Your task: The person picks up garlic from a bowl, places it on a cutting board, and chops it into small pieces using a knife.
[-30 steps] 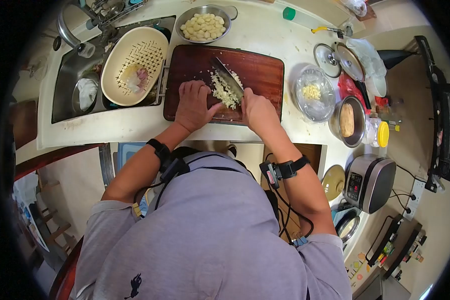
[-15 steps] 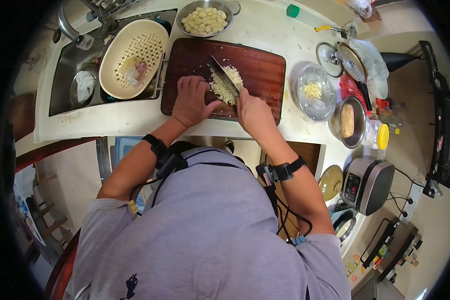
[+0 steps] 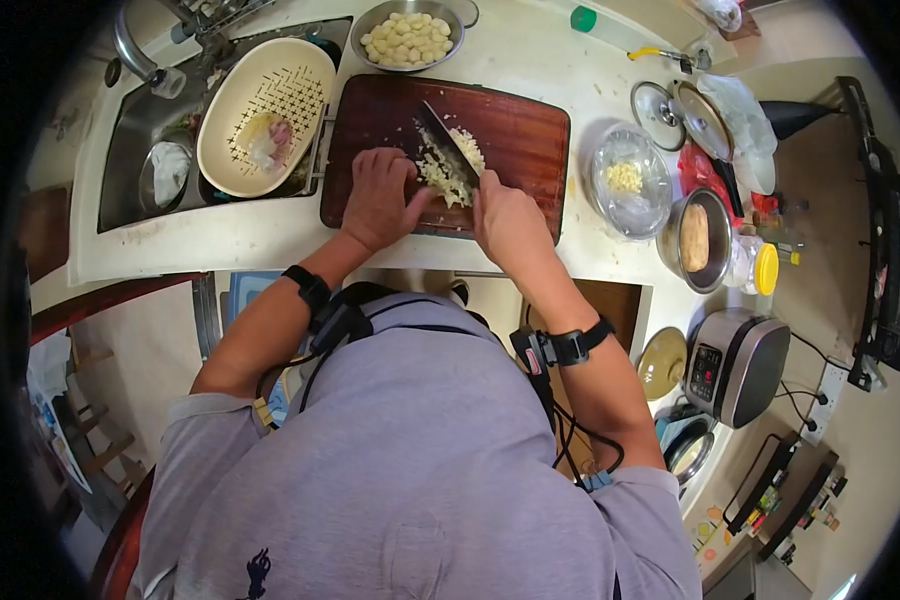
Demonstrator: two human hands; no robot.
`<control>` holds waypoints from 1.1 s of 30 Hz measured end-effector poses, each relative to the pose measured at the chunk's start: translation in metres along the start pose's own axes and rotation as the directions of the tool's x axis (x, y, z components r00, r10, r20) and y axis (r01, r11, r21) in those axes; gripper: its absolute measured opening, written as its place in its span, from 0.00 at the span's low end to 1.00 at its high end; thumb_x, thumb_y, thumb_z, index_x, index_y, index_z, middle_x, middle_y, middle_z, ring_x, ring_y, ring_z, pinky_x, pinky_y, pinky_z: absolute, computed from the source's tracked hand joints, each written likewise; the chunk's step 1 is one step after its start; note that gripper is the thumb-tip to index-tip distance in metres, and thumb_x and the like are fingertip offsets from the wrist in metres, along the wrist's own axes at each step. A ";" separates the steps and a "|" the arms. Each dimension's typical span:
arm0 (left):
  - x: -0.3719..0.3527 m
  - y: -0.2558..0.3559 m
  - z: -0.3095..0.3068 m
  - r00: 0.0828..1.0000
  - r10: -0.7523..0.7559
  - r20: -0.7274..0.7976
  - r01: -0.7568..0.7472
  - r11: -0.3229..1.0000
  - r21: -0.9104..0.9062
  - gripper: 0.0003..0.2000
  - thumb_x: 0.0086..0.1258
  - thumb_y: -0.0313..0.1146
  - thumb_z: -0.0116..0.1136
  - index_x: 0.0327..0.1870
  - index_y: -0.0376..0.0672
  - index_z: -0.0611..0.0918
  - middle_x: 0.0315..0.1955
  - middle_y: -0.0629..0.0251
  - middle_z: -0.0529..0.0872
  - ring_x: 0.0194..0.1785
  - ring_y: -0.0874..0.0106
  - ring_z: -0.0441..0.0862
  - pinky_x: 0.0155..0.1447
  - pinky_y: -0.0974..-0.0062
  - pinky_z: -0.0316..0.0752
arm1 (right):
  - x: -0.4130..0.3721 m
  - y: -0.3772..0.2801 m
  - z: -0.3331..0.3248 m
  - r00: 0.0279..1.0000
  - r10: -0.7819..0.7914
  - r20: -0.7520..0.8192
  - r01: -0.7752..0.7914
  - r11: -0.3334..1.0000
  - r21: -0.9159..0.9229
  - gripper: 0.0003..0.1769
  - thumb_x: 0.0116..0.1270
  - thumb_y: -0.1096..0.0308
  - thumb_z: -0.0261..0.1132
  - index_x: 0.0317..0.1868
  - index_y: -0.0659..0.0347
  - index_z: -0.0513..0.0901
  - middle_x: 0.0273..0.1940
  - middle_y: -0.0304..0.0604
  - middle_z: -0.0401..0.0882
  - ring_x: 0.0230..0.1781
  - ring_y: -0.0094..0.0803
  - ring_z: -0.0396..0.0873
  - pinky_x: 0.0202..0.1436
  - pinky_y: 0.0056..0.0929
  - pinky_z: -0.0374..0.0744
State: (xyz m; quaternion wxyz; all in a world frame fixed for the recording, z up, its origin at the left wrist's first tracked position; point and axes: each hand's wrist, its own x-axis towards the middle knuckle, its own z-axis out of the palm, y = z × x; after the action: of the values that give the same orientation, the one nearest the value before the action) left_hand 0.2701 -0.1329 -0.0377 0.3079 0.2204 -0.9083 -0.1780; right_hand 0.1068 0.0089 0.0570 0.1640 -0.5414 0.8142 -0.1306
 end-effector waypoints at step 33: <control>0.000 0.001 0.002 0.992 -0.070 0.107 0.056 0.990 0.129 0.10 0.73 0.32 0.64 0.52 0.48 0.84 0.52 0.62 0.79 0.63 0.55 0.72 0.73 0.50 0.62 | 0.008 0.028 -0.008 0.985 0.061 -0.163 -0.070 0.996 -0.051 0.09 0.81 0.67 0.60 0.45 0.63 0.73 0.28 0.66 0.82 0.33 0.69 0.82 0.36 0.63 0.78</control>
State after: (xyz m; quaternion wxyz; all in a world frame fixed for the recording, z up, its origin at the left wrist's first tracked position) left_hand 0.2682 -0.1318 -0.0385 0.2366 0.2578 -0.9260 -0.1420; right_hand 0.0775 0.0127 0.0521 0.0862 -0.5064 0.8456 -0.1453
